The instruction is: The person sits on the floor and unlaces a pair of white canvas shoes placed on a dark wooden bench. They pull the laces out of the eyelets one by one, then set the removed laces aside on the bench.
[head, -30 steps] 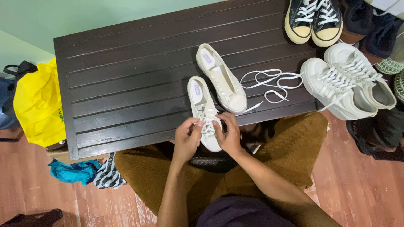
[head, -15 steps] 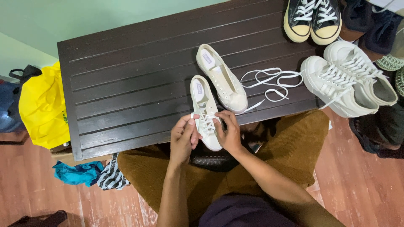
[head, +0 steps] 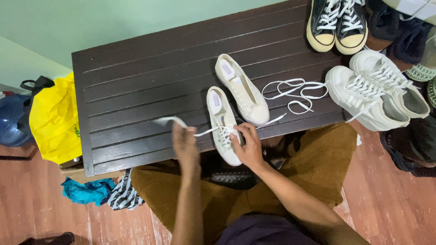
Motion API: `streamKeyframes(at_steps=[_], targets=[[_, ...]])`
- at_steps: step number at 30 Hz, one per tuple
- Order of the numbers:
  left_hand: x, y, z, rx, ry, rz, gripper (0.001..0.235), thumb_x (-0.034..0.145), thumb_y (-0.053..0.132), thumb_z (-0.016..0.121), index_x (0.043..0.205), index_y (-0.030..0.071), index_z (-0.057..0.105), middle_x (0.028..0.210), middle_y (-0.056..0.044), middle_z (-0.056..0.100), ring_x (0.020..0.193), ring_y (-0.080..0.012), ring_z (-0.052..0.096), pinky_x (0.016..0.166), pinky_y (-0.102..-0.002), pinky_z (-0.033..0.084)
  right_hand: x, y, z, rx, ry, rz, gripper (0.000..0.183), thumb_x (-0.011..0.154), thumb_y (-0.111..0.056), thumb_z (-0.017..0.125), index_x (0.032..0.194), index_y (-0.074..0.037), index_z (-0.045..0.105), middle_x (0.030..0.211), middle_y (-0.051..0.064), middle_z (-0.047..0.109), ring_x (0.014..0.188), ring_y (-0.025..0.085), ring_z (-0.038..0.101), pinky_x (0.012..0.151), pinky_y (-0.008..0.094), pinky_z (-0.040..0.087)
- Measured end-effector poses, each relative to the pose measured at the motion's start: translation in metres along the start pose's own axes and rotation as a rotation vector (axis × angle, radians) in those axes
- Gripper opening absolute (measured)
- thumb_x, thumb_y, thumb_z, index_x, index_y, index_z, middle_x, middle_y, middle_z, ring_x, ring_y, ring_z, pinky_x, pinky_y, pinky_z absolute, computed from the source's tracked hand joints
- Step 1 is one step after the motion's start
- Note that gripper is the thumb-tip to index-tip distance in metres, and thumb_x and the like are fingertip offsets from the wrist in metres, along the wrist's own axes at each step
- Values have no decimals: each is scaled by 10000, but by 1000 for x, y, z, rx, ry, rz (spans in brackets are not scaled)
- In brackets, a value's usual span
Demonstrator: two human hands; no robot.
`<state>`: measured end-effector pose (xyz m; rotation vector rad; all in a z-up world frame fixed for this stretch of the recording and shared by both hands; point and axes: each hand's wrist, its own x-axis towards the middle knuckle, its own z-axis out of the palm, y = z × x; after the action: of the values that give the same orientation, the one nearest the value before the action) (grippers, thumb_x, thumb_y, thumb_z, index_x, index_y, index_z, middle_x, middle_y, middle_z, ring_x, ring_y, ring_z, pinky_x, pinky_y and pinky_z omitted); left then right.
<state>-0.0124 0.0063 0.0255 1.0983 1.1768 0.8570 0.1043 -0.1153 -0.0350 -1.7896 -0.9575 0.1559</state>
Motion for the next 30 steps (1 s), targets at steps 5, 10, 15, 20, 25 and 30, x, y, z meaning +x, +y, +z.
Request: streamKeyframes(at_steps=[5, 10, 15, 20, 25, 30], targets=[[-34, 1, 31, 375, -232, 230, 755, 878, 49, 631, 1518, 35, 231, 1462, -379, 190, 1332, -576, 283, 1084, -647, 291, 26, -10, -4, -75, 42, -196, 192, 930, -139, 632, 1116, -110, 668, 1104, 97, 545, 1036, 313, 597, 890, 435, 472], [-17, -25, 33, 907, -291, 609, 612, 837, 55, 624, 1427, 67, 461, 1478, -240, 315, 1319, -413, 412, 1002, -529, 427, 63, -22, -5, -180, -126, -339, 177, 901, -61, 582, 1052, -97, 669, 1261, 162, 546, 1186, 392, 524, 960, 511, 412], [14, -74, 22, 1019, -310, 522, 518, 848, 274, 564, 1349, 173, 478, 1298, -112, 530, 1098, -303, 629, 903, -448, 504, 75, -30, -9, -381, -533, -271, 194, 934, -265, 557, 929, -116, 681, 1392, 147, 484, 1358, 379, 368, 1080, 602, 253], [5, -68, 19, 961, -317, 549, 464, 868, 236, 541, 1319, 139, 489, 1217, -131, 595, 1043, -314, 651, 863, -445, 515, 79, -34, -12, -328, -652, -212, 195, 909, -249, 573, 871, -103, 695, 1425, 147, 473, 1392, 417, 312, 1077, 638, 236], [7, -64, 23, 903, -279, 566, 442, 841, 218, 559, 1271, 128, 515, 1146, -128, 628, 961, -341, 670, 809, -468, 531, 84, -34, -33, 183, -644, 42, 185, 912, -148, 608, 817, -2, 671, 1489, 200, 402, 1405, 483, 238, 1109, 637, 224], [5, -65, 22, 859, -273, 461, 390, 851, 150, 537, 1241, 165, 524, 1140, -107, 656, 908, -323, 687, 787, -440, 528, 56, 12, -42, 1050, -414, 406, 137, 895, -149, 610, 809, -61, 670, 1383, 192, 546, 1304, 347, 486, 1011, 433, 407]])
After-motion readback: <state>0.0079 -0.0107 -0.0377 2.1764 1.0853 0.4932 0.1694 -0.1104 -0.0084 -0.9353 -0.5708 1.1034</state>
